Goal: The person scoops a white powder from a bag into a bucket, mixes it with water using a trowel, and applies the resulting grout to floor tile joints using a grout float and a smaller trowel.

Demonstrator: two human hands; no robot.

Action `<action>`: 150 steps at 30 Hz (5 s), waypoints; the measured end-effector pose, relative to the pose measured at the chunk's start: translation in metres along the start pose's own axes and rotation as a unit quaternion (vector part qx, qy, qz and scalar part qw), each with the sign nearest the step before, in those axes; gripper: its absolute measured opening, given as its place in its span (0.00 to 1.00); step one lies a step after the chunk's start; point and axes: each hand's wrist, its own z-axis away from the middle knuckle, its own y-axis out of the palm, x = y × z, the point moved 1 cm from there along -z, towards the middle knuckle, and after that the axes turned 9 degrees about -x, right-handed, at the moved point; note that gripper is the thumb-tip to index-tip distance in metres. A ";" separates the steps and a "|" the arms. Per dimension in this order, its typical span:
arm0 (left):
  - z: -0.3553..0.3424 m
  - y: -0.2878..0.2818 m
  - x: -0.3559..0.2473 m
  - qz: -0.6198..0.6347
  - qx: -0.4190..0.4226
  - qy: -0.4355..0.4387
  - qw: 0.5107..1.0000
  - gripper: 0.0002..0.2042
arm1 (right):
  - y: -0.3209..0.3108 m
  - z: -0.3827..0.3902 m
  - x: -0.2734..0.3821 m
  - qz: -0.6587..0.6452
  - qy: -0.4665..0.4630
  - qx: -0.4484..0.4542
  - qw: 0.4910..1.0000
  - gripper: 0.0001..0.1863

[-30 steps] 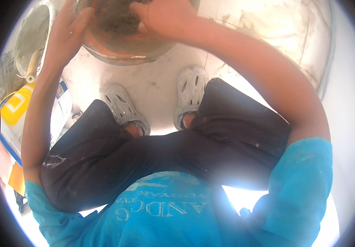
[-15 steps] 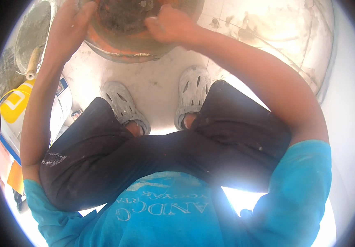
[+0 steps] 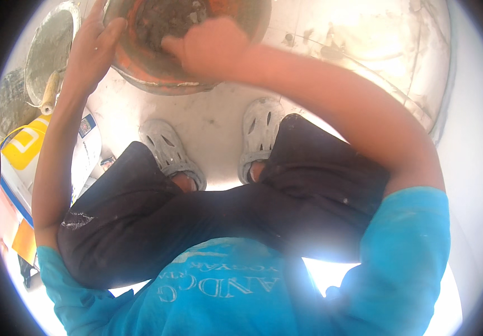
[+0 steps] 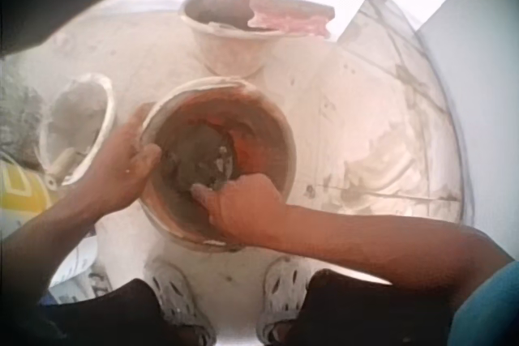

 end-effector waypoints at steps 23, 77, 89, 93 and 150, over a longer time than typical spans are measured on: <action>0.004 -0.006 -0.020 -0.094 0.074 -0.038 0.992 0.25 | -0.012 -0.009 0.003 0.083 -0.125 -0.144 0.978 0.13; 0.074 -0.147 0.058 -0.079 -0.148 -0.130 0.977 0.35 | -0.111 -0.016 0.037 -0.785 0.294 0.110 0.534 0.20; 0.079 -0.147 -0.071 0.046 -0.128 -0.016 0.991 0.32 | -0.112 -0.037 0.134 -0.883 0.243 0.105 0.388 0.20; 0.107 -0.172 -0.085 0.143 -0.031 -0.161 0.976 0.19 | -0.097 -0.033 0.210 -0.866 0.243 0.055 0.434 0.26; 0.042 -0.164 -0.105 0.291 -0.026 -0.221 0.931 0.10 | -0.267 0.040 0.171 -0.677 0.327 -0.175 0.636 0.26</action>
